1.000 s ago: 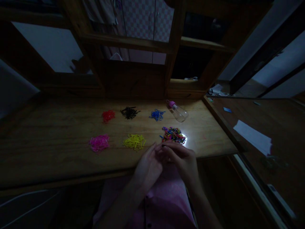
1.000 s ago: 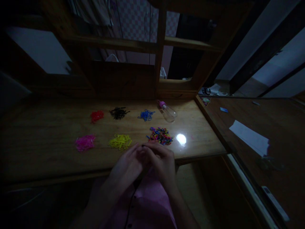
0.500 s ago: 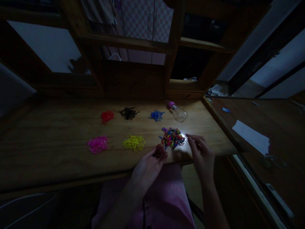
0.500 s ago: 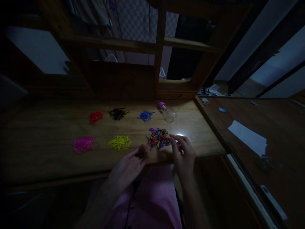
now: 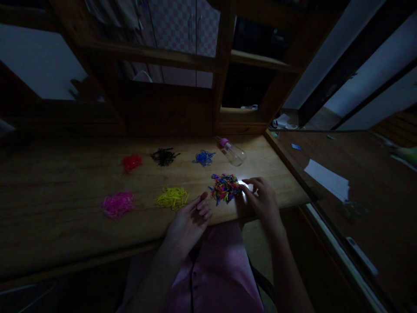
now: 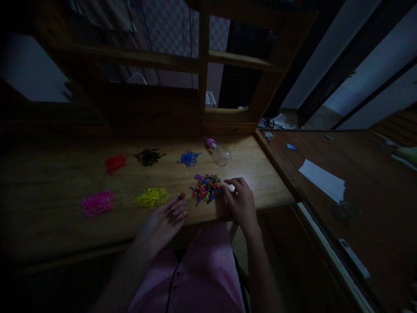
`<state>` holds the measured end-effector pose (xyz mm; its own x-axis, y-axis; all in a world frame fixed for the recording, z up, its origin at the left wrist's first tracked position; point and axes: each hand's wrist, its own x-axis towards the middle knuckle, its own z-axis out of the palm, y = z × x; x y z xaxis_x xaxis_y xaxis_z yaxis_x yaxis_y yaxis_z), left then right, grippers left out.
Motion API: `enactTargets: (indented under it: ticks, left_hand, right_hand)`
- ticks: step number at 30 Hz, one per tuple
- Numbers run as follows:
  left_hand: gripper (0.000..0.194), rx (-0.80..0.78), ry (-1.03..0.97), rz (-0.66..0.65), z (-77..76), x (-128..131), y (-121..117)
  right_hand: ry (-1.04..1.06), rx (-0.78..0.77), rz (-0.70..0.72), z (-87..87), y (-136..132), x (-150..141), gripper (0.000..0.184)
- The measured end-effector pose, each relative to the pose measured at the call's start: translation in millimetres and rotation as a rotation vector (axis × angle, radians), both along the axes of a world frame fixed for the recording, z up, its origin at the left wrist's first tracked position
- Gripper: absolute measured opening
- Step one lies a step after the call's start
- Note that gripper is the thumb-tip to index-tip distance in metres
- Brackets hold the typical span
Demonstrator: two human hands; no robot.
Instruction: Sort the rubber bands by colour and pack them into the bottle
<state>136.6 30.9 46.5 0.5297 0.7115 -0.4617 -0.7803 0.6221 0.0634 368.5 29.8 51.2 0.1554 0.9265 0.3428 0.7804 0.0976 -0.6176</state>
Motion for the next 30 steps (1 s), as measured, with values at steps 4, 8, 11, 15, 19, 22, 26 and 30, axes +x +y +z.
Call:
enactTargets:
  ticks: [4, 8, 11, 15, 19, 22, 26, 30]
  left_hand:
    - [0.021, 0.024, 0.005, 0.003, -1.1, 1.1, 1.6]
    - [0.020, 0.031, 0.043, 0.000, 1.0, 2.2, 0.0]
    - [0.021, 0.040, 0.043, -0.004, 2.5, 2.0, -1.6]
    - [0.021, 0.041, 0.023, -0.008, 1.2, 1.0, -1.4]
    - [0.020, 0.056, 0.036, -0.007, 0.5, 0.5, -0.8]
    - [0.021, 0.054, 0.057, -0.005, 1.6, 0.5, -0.9]
    - [0.021, 0.048, 0.054, 0.002, 1.4, 0.0, -0.9]
    - [0.020, 0.044, 0.040, 0.002, -1.9, -1.4, -0.3]
  right_hand:
    - [-0.043, -0.037, -0.040, -7.2, 14.9, -9.5, 0.022]
    - [-0.024, -0.050, -0.057, -11.4, 19.4, -14.9, 0.016]
    - [0.074, -0.052, -0.078, -11.9, 19.3, -13.1, 0.018]
    - [0.263, -0.117, -0.104, -8.7, 19.0, -8.8, 0.025]
    - [0.467, -0.142, -0.086, -4.9, 19.4, -6.1, 0.030]
    - [0.562, -0.119, -0.064, -4.7, 20.1, -5.6, 0.030]
    - [0.710, -0.130, -0.080, -6.2, 20.7, -7.3, 0.031]
    - [0.887, -0.167, -0.071, -8.0, 20.9, -9.4, 0.031]
